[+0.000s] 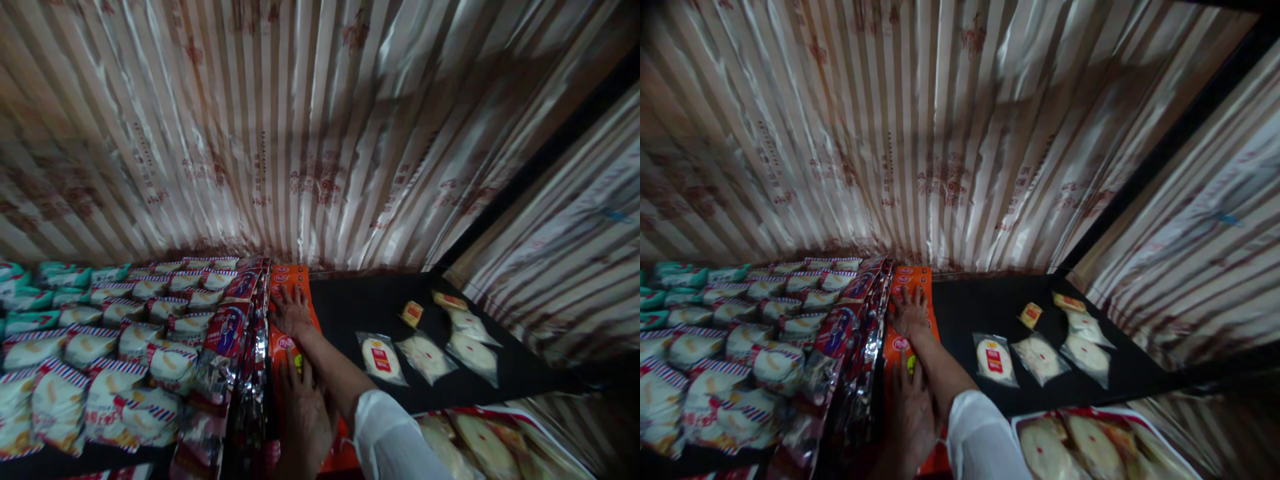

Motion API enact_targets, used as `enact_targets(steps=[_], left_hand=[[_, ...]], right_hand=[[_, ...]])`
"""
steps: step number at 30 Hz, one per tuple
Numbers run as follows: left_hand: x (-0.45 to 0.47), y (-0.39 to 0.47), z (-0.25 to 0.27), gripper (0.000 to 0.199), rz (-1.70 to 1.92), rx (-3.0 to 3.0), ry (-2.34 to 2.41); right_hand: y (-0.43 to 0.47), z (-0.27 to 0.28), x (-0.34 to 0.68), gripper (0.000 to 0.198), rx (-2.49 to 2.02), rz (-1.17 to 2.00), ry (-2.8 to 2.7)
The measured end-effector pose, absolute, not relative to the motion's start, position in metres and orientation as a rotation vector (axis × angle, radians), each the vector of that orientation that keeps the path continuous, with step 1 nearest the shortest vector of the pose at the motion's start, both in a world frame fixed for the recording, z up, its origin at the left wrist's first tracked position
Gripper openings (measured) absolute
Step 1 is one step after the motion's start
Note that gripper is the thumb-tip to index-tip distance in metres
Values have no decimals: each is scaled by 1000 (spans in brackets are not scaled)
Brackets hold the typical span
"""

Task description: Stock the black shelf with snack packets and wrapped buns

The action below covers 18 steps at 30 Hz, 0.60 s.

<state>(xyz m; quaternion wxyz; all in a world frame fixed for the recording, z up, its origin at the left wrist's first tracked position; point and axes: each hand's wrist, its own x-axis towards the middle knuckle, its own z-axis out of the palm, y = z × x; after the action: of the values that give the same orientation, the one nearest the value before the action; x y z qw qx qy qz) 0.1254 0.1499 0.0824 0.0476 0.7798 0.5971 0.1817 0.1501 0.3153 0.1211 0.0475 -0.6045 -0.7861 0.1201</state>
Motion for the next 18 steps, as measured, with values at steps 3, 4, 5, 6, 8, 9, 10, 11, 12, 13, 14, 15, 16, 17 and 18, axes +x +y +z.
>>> enact_targets(steps=[3,4,5,6,8,9,10,11,12,13,14,15,16,17,18], left_hand=[[126,151,82,52,561,2326,1853],[126,151,82,50,564,2313,1857],[126,151,82,49,567,2306,1853],[126,151,82,48,569,2303,1846],[127,151,82,50,577,2292,1842],[127,151,82,52,579,2289,1844],[127,151,81,53,579,2283,1856],[128,150,80,54,578,2281,1870],[128,150,80,55,576,2286,1880],[128,150,79,54,578,2291,1892],[129,149,78,54,585,2298,1901],[129,149,78,54,600,2305,1908],[128,148,78,54,619,2306,1916],[128,148,79,54,641,2309,1920],[128,148,79,54,663,2309,1924]], right_hand=[[318,124,152,57,-1842,425,-2368],[320,125,153,55,-1844,425,-2337],[321,125,156,53,-1846,407,-2293],[323,125,159,52,-1856,373,-2232],[328,121,168,52,-1912,297,-2065],[332,118,174,53,-1941,276,-1980],[337,114,180,53,-1959,270,-1904],[342,109,187,53,-1960,273,-1837],[348,105,193,51,-1930,285,-1795],[354,100,199,49,-1874,300,-1778],[360,97,204,46,-1806,313,-1779],[365,93,209,43,-1743,322,-1788],[370,91,211,41,-1695,328,-1802],[375,89,213,39,-1664,334,-1818],[379,88,213,38,-1653,336,-1829]])
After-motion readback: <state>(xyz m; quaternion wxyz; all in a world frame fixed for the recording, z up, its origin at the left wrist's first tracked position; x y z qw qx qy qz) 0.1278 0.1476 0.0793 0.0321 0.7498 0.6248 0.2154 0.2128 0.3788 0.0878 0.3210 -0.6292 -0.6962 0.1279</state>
